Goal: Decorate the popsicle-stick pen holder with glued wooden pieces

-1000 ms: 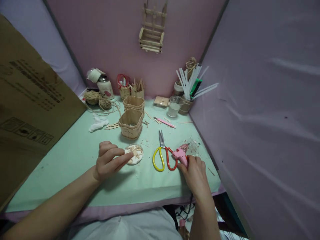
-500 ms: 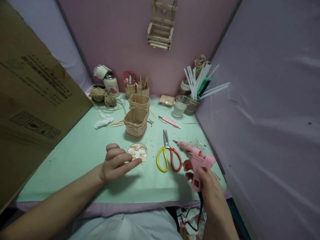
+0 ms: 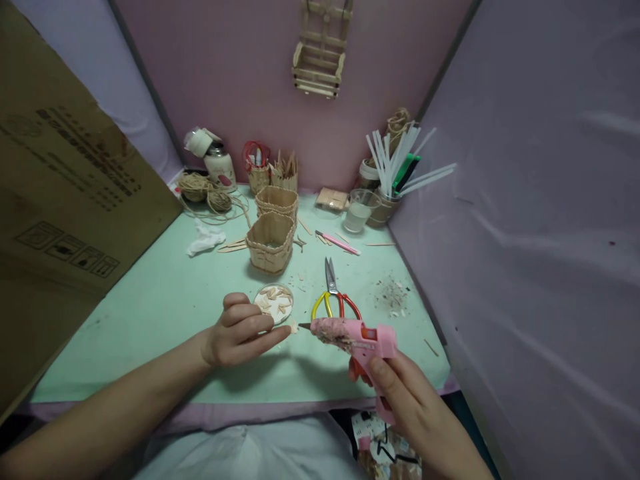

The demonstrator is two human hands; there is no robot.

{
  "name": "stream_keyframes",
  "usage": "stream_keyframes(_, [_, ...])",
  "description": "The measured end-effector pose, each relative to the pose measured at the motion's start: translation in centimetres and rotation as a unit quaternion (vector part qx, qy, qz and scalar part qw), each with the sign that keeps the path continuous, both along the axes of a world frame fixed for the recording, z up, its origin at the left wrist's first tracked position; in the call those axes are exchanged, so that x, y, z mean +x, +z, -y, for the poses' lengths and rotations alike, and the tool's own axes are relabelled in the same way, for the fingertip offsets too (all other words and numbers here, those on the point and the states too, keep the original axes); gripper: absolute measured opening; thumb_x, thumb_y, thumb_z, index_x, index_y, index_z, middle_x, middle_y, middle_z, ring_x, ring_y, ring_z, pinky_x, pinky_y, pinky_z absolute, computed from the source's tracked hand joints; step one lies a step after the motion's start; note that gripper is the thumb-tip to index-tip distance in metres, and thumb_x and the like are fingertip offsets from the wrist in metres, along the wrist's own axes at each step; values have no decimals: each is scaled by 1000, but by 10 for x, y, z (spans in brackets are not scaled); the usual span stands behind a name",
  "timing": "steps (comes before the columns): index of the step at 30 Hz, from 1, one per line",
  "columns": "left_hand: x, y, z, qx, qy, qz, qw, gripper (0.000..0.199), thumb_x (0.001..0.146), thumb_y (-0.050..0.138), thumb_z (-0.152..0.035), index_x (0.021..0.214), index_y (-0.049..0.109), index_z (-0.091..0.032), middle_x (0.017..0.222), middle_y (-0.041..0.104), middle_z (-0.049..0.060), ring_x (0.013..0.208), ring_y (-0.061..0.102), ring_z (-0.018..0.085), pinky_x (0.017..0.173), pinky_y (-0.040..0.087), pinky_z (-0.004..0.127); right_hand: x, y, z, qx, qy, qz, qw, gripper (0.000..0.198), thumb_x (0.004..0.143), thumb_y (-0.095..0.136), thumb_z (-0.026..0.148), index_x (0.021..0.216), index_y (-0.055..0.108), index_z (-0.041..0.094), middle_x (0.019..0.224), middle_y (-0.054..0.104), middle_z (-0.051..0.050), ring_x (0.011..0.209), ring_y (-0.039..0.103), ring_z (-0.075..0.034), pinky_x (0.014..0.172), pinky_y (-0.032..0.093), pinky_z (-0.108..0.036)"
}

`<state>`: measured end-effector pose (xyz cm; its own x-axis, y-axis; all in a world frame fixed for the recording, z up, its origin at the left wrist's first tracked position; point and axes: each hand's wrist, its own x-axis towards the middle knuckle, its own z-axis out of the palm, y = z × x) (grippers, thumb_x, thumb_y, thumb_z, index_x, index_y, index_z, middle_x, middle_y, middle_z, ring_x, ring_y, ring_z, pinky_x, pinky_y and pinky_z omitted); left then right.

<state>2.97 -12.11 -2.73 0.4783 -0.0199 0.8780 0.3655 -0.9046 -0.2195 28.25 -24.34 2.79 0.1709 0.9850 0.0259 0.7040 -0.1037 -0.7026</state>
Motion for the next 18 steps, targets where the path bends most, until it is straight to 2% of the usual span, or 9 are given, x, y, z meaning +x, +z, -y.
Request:
stream_keyframes(3, [1, -1, 0, 2, -3, -1, 1000, 16, 71, 76, -14, 76, 66, -25, 69, 60, -5, 74, 47, 11, 74, 35, 30, 3, 4, -5, -64, 45, -39, 996, 49, 87, 41, 60, 75, 72, 24, 71, 71, -2, 63, 65, -18, 58, 54, -21])
stream_keyframes(5, [1, -1, 0, 3, -3, -2, 1000, 15, 72, 75, -14, 76, 66, -25, 70, 61, -4, 74, 47, 11, 74, 35, 30, 4, 4, -6, -78, 49, -43, 995, 49, 87, 41, 60, 75, 71, 24, 69, 69, -2, 60, 63, -17, 58, 54, -21])
stream_keyframes(13, [1, -3, 0, 7, 0, 0, 1000, 16, 71, 76, -14, 77, 67, -26, 70, 61, -4, 74, 48, 11, 75, 36, 31, 4, 2, -6, -62, 45, -49, 996, 44, 85, 46, 58, 71, 69, 24, 69, 69, -1, 62, 63, -17, 58, 53, -19])
stream_keyframes(18, [1, -3, 0, 9, -7, 2, 1000, 16, 69, 76, -13, 78, 68, -24, 71, 61, -3, 75, 47, 12, 75, 36, 31, 4, 4, -5, -60, 57, -44, 996, 44, 85, 46, 59, 70, 68, 24, 64, 67, 0, 57, 60, -15, 53, 51, -17])
